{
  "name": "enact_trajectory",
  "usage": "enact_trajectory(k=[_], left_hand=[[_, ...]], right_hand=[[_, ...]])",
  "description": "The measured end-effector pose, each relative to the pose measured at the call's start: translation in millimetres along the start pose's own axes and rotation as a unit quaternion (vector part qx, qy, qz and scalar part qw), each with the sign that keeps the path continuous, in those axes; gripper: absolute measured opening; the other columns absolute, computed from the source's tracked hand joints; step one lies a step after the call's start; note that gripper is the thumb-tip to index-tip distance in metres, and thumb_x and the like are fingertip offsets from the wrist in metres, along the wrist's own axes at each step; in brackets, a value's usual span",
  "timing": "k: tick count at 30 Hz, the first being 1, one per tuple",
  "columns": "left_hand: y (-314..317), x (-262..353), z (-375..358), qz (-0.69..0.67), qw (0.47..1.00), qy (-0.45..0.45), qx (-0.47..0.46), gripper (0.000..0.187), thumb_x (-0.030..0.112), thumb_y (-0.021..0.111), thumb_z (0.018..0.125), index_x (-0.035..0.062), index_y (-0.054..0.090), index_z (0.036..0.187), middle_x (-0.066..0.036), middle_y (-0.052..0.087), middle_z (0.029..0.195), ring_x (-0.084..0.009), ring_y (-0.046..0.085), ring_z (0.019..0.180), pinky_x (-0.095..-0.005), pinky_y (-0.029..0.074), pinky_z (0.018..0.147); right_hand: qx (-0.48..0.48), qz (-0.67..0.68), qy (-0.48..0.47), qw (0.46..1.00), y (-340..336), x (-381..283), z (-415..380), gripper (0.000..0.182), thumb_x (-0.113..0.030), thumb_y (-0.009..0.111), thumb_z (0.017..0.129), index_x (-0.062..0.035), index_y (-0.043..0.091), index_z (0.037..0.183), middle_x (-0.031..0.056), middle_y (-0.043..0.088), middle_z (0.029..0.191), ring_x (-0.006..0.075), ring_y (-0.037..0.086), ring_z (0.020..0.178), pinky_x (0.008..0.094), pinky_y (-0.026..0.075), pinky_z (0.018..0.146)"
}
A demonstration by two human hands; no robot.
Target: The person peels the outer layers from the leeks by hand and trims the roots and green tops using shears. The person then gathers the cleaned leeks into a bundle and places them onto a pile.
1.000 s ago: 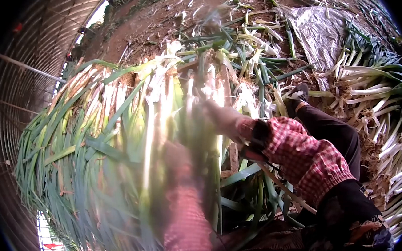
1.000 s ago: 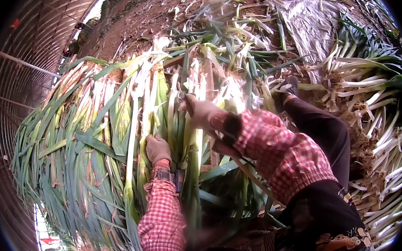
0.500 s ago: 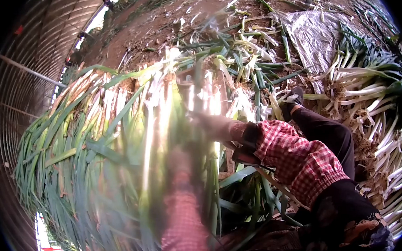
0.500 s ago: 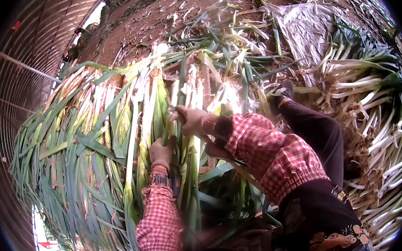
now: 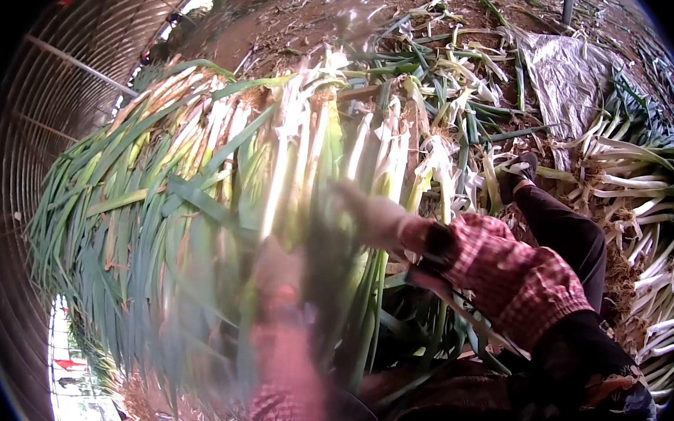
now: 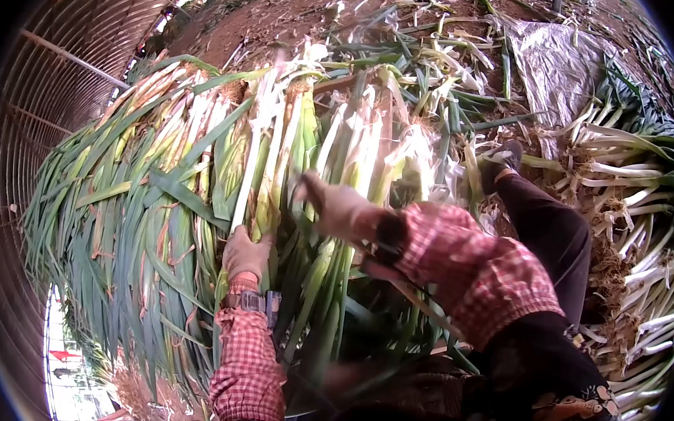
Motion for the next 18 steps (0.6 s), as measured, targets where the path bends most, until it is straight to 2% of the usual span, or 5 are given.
enact_trajectory(k=[4, 6, 8, 10, 18], left_hand=[[-19, 16, -13, -0.038, 0.996, -0.011, -0.075, 0.060, 0.044, 0.081, 0.076, 0.0024, 0.063, 0.114, -0.023, 0.070, 0.116, -0.0399, 0.068, 0.108, -0.0474, 0.053, 0.094], [-2, 21, -11, -0.065, 0.993, 0.018, -0.093, 0.061, 0.033, 0.085, 0.073, 0.0032, 0.057, 0.118, -0.024, 0.070, 0.114, -0.0395, 0.069, 0.106, -0.0466, 0.054, 0.091], [4, 32, -24, -0.063, 0.996, 0.048, -0.032, 0.066, 0.031, 0.085, 0.073, 0.0045, 0.053, 0.123, -0.024, 0.069, 0.116, -0.0406, 0.068, 0.108, -0.0472, 0.054, 0.091], [16, 39, -35, -0.067, 0.997, 0.041, -0.027, 0.071, 0.036, 0.086, 0.075, 0.0061, 0.051, 0.129, -0.025, 0.068, 0.121, -0.0420, 0.067, 0.110, -0.0483, 0.054, 0.090], [45, 43, -46, -0.047, 0.996, 0.060, -0.035, 0.054, 0.045, 0.068, 0.090, 0.0069, 0.056, 0.126, -0.026, 0.070, 0.114, -0.0455, 0.067, 0.105, -0.0513, 0.053, 0.089]], right_hand=[[0.060, -0.056, -0.123, 0.989, 20, 2, -38, 0.087, 0.009, 0.057, 0.084, -0.0140, 0.023, 0.161, 0.0150, 0.065, 0.105, 0.0233, 0.068, 0.075, 0.0336, 0.061, 0.064], [-0.081, -0.078, -0.006, 0.994, 32, -5, -88, 0.090, 0.010, 0.055, 0.083, -0.0133, 0.020, 0.162, 0.0149, 0.066, 0.101, 0.0258, 0.068, 0.075, 0.0402, 0.062, 0.070], [-0.009, -0.069, -0.053, 0.996, 29, 9, -103, 0.091, 0.010, 0.055, 0.083, -0.0135, 0.018, 0.162, 0.0142, 0.067, 0.097, 0.0260, 0.068, 0.076, 0.0372, 0.061, 0.068], [0.030, -0.020, 0.032, 0.999, -1, 8, -96, 0.094, 0.006, 0.058, 0.083, -0.0139, 0.012, 0.164, 0.0144, 0.067, 0.095, 0.0260, 0.068, 0.075, 0.0338, 0.060, 0.064], [0.085, -0.107, -0.013, 0.991, -15, 46, 1, 0.098, -0.001, 0.061, 0.082, -0.0106, 0.010, 0.165, 0.0206, 0.070, 0.111, 0.0302, 0.072, 0.092, 0.0372, 0.060, 0.077]])
Point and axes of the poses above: each hand's wrist, its own z-axis towards the middle knuckle, its own y-axis out of the palm, x = y × z, the point moved 10 cm from there along z, towards the middle knuckle
